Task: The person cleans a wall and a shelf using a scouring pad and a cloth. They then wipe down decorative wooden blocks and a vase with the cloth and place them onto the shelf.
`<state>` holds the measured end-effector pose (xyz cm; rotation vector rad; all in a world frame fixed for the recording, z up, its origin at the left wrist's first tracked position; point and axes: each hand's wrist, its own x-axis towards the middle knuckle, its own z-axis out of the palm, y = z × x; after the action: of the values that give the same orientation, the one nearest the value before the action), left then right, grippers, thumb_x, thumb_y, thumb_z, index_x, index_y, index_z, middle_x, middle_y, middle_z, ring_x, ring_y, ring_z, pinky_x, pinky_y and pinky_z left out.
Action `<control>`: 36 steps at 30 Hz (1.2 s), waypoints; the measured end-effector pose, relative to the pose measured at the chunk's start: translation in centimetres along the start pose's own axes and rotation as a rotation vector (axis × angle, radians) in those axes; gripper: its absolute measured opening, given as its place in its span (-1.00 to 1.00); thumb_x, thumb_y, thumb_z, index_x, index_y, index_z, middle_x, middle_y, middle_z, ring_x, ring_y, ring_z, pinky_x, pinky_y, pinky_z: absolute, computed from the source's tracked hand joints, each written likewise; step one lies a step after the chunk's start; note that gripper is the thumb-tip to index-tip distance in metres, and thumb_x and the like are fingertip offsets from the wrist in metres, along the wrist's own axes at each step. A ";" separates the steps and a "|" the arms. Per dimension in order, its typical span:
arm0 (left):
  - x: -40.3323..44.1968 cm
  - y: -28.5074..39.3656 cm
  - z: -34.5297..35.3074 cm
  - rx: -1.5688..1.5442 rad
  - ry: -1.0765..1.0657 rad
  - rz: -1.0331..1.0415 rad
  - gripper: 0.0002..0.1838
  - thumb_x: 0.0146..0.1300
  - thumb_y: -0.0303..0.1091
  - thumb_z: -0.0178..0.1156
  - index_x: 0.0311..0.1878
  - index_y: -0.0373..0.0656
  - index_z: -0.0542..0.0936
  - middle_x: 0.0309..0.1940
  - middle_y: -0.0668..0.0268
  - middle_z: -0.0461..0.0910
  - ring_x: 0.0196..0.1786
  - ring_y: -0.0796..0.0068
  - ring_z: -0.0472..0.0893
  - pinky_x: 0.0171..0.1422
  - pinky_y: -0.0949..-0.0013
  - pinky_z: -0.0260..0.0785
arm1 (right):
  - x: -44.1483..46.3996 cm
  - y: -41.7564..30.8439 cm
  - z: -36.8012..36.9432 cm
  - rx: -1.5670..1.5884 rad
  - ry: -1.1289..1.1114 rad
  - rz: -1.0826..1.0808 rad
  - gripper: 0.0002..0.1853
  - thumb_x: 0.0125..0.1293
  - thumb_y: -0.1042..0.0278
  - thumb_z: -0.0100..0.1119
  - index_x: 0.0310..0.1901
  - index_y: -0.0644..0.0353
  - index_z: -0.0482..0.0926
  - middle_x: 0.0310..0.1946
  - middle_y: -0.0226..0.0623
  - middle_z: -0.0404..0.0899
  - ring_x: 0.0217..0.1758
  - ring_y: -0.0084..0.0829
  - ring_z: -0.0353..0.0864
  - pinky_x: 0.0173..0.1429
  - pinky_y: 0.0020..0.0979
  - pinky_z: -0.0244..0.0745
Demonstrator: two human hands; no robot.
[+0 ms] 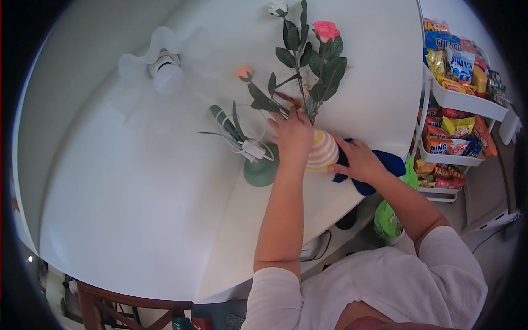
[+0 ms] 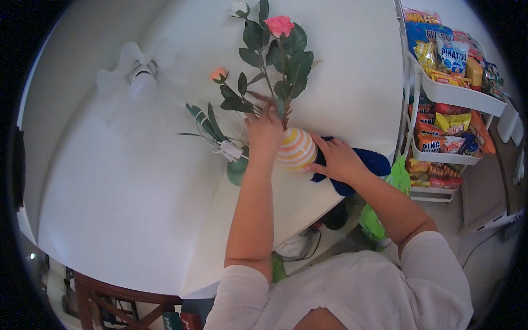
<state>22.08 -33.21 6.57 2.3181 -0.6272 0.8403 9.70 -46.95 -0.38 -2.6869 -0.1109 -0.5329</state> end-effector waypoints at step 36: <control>-5.3 0.7 -1.2 -1.480 0.267 -0.275 -0.83 0.43 -0.35 0.01 -0.02 -0.21 0.37 0.14 0.23 0.43 0.18 0.41 0.44 0.37 0.22 0.27 | -0.2 0.0 -0.1 0.020 -0.027 0.020 -0.03 0.17 -0.37 0.08 0.44 0.08 -0.02 -0.04 0.02 0.56 0.13 0.03 0.44 0.29 -0.09 0.24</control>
<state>17.48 -31.73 3.94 0.8859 -0.4977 0.2902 9.54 -47.00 -0.40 -2.6731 -0.0958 -0.4865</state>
